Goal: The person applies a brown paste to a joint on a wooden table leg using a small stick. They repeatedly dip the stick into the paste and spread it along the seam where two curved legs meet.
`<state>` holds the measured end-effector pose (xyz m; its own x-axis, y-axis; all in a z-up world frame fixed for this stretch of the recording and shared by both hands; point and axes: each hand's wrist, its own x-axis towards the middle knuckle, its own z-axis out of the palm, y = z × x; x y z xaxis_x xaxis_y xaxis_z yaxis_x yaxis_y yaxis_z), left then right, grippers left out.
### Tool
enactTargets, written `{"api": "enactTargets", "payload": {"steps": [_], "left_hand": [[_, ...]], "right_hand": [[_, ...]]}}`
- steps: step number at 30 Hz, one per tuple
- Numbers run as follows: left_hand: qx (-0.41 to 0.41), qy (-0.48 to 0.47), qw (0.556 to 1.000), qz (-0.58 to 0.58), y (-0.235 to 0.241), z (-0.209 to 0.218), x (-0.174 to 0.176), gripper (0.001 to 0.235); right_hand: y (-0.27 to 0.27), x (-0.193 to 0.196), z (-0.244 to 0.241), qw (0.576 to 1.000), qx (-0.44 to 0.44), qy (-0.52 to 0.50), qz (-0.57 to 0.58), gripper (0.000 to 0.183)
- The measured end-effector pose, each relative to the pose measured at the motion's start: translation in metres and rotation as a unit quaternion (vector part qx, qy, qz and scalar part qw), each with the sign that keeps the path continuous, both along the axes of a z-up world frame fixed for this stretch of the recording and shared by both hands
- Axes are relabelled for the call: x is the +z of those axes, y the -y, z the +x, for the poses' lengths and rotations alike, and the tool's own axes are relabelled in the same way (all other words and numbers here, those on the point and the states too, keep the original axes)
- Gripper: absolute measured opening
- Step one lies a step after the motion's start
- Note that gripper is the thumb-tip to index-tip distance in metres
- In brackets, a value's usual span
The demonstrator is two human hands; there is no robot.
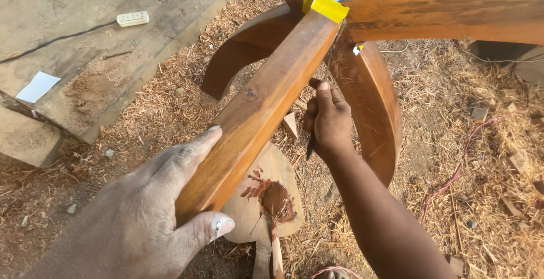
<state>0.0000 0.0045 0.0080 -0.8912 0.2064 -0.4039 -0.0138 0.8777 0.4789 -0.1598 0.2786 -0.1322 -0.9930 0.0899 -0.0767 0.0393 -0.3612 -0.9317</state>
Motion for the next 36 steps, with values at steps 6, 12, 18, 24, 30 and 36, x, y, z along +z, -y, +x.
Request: {"api": "enactTargets", "payload": {"steps": [6,12,18,24,30,36], "left_hand": [[0.014,-0.017,0.998,-0.059,-0.003,0.000,-0.003,0.110],[-0.006,-0.032,0.999,-0.042,0.006,-0.002,-0.014,0.105],[-0.041,-0.093,0.995,0.022,0.011,-0.004,-0.027,0.103],[-0.058,-0.100,0.993,0.036,0.016,-0.011,-0.031,0.108],[-0.032,-0.044,0.998,0.005,0.011,-0.005,-0.023,0.102],[-0.039,-0.030,0.999,-0.016,0.009,-0.005,-0.013,0.106]], "right_hand": [[-0.001,0.032,-0.003,0.997,-0.001,0.082,-0.016,0.033],[-0.013,-0.017,-0.027,1.000,-0.005,-0.027,0.007,0.029],[-0.021,-0.082,-0.075,0.983,0.011,-0.183,0.014,0.026],[-0.023,-0.094,-0.090,0.975,-0.003,-0.207,0.083,0.035],[-0.016,-0.072,-0.049,0.985,0.006,-0.147,0.086,0.037],[-0.013,-0.025,-0.021,0.997,0.015,-0.060,0.036,0.034]]}}
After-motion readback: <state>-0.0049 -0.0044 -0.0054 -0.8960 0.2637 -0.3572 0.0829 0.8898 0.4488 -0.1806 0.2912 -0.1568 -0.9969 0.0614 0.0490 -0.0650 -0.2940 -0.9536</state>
